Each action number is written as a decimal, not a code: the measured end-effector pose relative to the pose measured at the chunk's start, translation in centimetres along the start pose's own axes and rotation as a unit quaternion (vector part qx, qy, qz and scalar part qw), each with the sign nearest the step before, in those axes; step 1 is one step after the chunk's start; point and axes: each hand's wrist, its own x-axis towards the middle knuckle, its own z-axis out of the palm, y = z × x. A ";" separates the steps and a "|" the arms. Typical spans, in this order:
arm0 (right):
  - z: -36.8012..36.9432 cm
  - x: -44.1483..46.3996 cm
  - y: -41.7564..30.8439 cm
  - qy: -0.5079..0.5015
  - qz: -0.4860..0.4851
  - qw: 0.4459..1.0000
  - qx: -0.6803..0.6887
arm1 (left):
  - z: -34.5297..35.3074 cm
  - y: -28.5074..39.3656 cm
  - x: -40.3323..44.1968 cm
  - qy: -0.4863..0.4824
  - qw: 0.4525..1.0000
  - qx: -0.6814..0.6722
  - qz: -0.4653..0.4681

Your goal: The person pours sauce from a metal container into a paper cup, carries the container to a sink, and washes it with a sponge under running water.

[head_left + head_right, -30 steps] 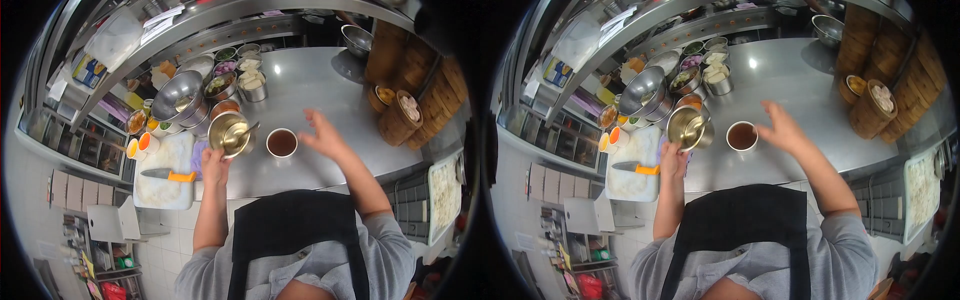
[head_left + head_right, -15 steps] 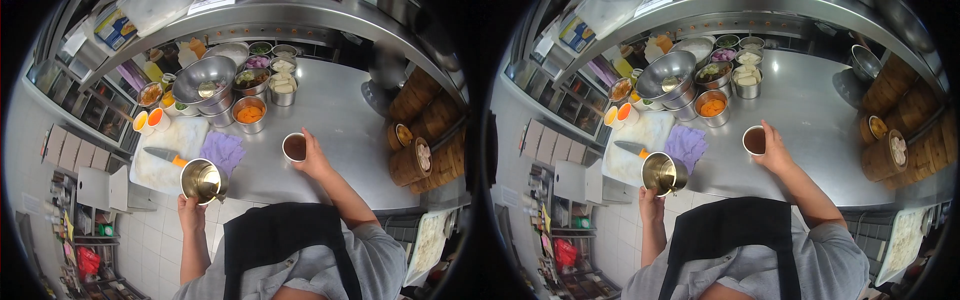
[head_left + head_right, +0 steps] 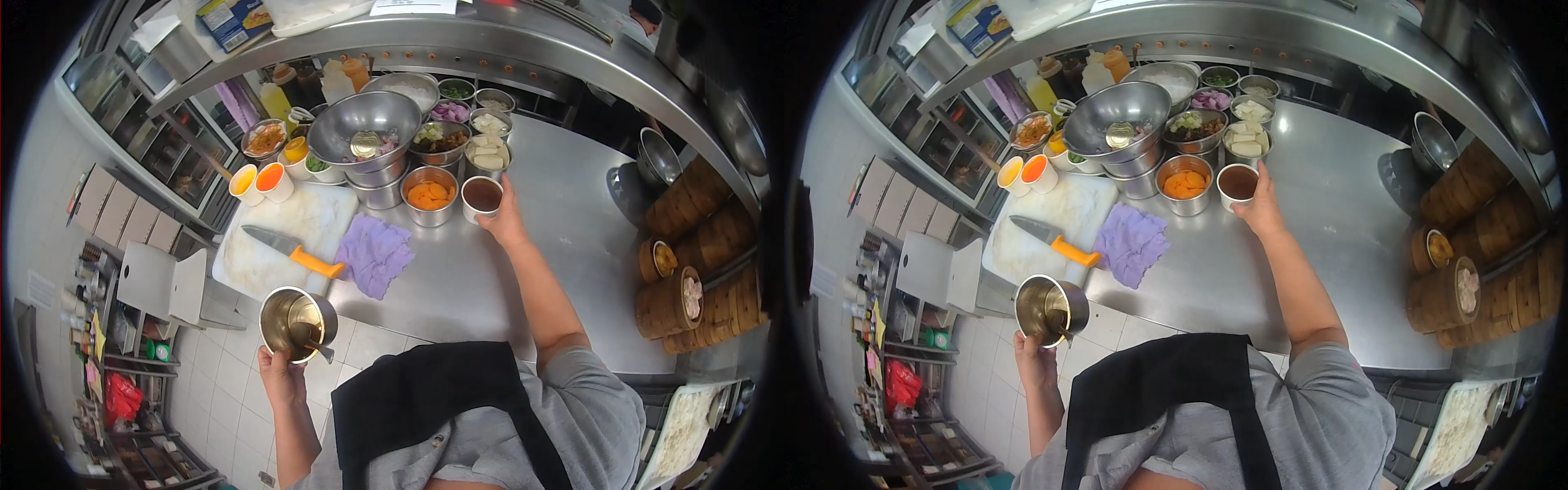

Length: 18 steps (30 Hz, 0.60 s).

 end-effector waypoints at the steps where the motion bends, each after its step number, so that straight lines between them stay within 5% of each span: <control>1: 0.3 0.4 0.4 0.007 -0.005 1.000 0.002 | -0.3 -0.1 -0.3 0.006 1.000 -0.003 0.004; 5: 1.6 1.2 1.0 0.001 -0.032 0.998 0.053 | -0.4 0.6 -3.0 0.079 0.997 -0.014 0.022; 11: 2.4 -2.5 0.1 0.139 -0.154 0.975 0.082 | -3.2 2.1 -9.8 0.149 0.987 -0.040 0.046; 16: 4.7 -10.6 -6.3 0.038 -0.344 0.931 0.113 | -7.5 2.8 -13.7 0.263 0.957 -0.101 0.065; 18: 6.3 -13.0 -8.2 -0.062 -0.462 0.873 0.142 | -9.2 3.7 -15.0 0.287 0.948 -0.114 0.080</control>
